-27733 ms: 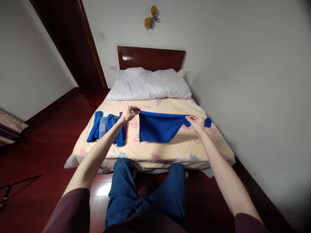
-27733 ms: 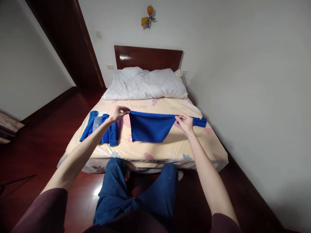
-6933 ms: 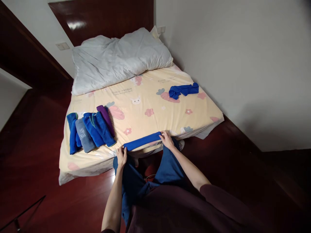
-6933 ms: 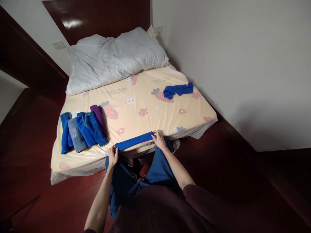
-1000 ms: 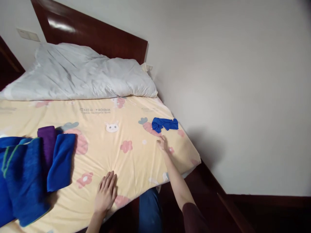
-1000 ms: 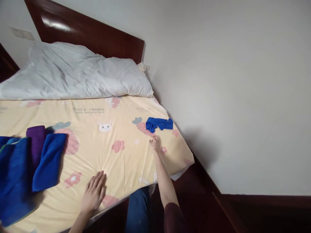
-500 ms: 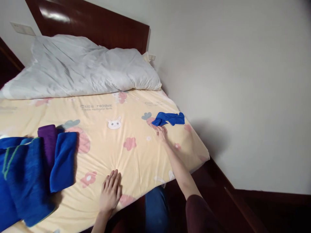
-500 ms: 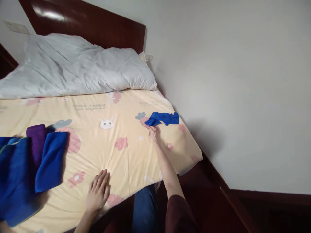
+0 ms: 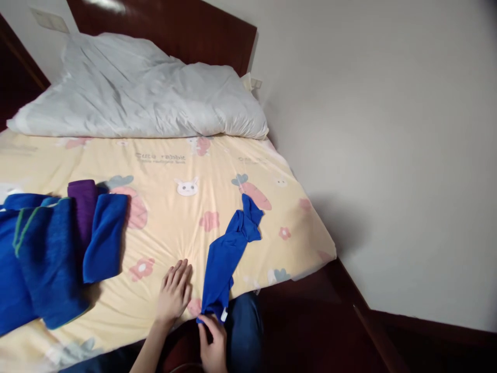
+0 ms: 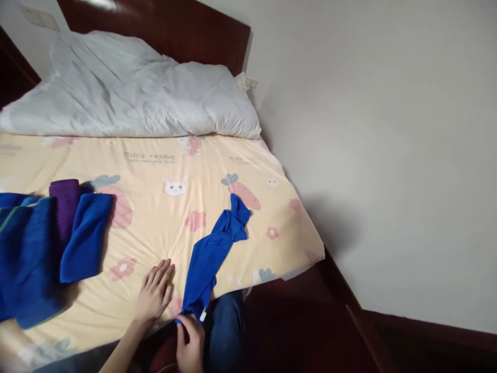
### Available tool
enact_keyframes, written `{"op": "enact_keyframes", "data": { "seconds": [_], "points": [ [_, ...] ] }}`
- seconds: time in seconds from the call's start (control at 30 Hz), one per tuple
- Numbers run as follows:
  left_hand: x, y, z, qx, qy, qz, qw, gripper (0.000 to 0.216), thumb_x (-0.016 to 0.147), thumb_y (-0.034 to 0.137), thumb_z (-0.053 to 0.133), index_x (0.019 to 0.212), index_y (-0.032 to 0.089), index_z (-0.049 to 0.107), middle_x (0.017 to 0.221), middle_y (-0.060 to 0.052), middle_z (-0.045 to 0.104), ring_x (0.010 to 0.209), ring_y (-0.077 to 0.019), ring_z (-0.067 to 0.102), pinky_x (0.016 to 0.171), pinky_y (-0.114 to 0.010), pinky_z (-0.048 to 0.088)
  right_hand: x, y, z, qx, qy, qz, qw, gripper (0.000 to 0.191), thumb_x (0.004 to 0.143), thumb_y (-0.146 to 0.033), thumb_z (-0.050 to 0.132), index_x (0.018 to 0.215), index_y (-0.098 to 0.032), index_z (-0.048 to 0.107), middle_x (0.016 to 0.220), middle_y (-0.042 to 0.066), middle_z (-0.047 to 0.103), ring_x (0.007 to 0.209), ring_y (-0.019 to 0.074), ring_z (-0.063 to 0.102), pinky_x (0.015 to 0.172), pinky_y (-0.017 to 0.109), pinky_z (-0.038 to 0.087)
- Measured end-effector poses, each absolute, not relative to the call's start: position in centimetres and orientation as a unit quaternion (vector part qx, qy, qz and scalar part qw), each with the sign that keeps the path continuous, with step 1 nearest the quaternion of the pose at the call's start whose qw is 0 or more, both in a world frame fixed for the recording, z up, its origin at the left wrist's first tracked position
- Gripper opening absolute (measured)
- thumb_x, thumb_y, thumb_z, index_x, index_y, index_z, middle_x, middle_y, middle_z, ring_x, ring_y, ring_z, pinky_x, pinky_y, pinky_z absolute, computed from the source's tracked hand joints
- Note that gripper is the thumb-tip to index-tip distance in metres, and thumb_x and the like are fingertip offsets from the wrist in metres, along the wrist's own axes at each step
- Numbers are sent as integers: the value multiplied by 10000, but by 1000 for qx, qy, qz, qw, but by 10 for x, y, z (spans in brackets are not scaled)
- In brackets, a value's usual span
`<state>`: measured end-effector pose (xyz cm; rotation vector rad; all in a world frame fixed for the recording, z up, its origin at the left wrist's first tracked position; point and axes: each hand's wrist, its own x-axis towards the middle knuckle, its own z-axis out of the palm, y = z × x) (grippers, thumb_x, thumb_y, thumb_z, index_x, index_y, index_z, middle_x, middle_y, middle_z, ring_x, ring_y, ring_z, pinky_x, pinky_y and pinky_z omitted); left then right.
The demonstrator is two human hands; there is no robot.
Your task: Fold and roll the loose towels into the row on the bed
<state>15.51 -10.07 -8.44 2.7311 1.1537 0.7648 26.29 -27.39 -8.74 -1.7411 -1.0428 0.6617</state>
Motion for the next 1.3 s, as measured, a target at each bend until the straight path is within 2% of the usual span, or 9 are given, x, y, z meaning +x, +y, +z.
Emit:
{"op": "enact_keyframes", "data": {
  "seconds": [0.13,0.33,0.53,0.73,0.8,0.87,0.97,1.17,1.3],
  "points": [
    [154,-102,-83,891,382,241,54,541,928,228,468,1462,149,506,1530,-133,492,1442,-294,419,1179,-479,318,228,-263,-105,-742,-376,276,482,554,886,-609,608,1300,-247,672,888,98,749,748,259,702,705,388,625],
    [149,-112,-77,884,393,241,80,536,923,193,441,1450,175,536,1515,-127,511,1443,-281,419,1188,-489,333,231,-242,-87,-709,-450,261,477,411,937,-576,526,976,-240,759,650,46,683,537,193,622,564,305,572],
    [148,-127,-53,857,439,225,150,514,907,154,430,1404,115,553,1504,-160,513,1440,-276,418,1206,-519,330,245,-278,-52,-648,-508,171,541,395,1005,-476,468,918,-238,771,828,128,744,792,269,737,732,377,602],
    [109,-219,-43,808,448,246,294,449,857,146,431,1260,171,627,1475,-153,533,1408,-278,456,1171,-550,368,276,-353,-10,-676,-462,59,571,307,980,-435,560,949,-200,755,887,151,699,812,272,723,725,379,589],
    [78,-276,-48,790,439,226,365,413,857,182,443,1217,195,645,1398,-145,593,1323,-271,534,1129,-500,422,286,-380,-4,-686,-460,40,563,287,975,-415,568,923,-211,763,925,149,690,841,276,721,738,386,593],
    [48,-333,-50,745,470,192,434,360,855,193,428,1112,220,678,1177,-118,694,1130,-248,641,1023,-434,499,292,-402,-2,-682,-484,33,548,287,973,-404,569,871,-234,776,944,138,698,840,273,728,732,379,598],
    [23,-385,-33,706,452,160,522,291,916,281,431,1007,227,702,1007,-75,722,983,-224,673,930,-372,526,284,-423,2,-662,-527,34,532,284,968,-391,578,837,-260,793,931,114,719,810,254,741,709,348,605],
    [44,-367,60,573,436,315,618,450,967,543,478,1179,192,666,1176,-108,692,1084,-231,645,941,-344,523,222,-412,29,-592,-617,147,497,288,990,-288,524,1086,-301,795,991,85,759,902,230,755,805,323,621],
    [51,-347,96,568,409,335,631,476,942,537,562,1231,172,661,1204,-103,699,1094,-233,646,991,-343,502,186,-393,45,-576,-618,164,509,330,982,-290,500,1177,-282,766,1035,100,773,937,268,756,837,394,638]
  ]
}}
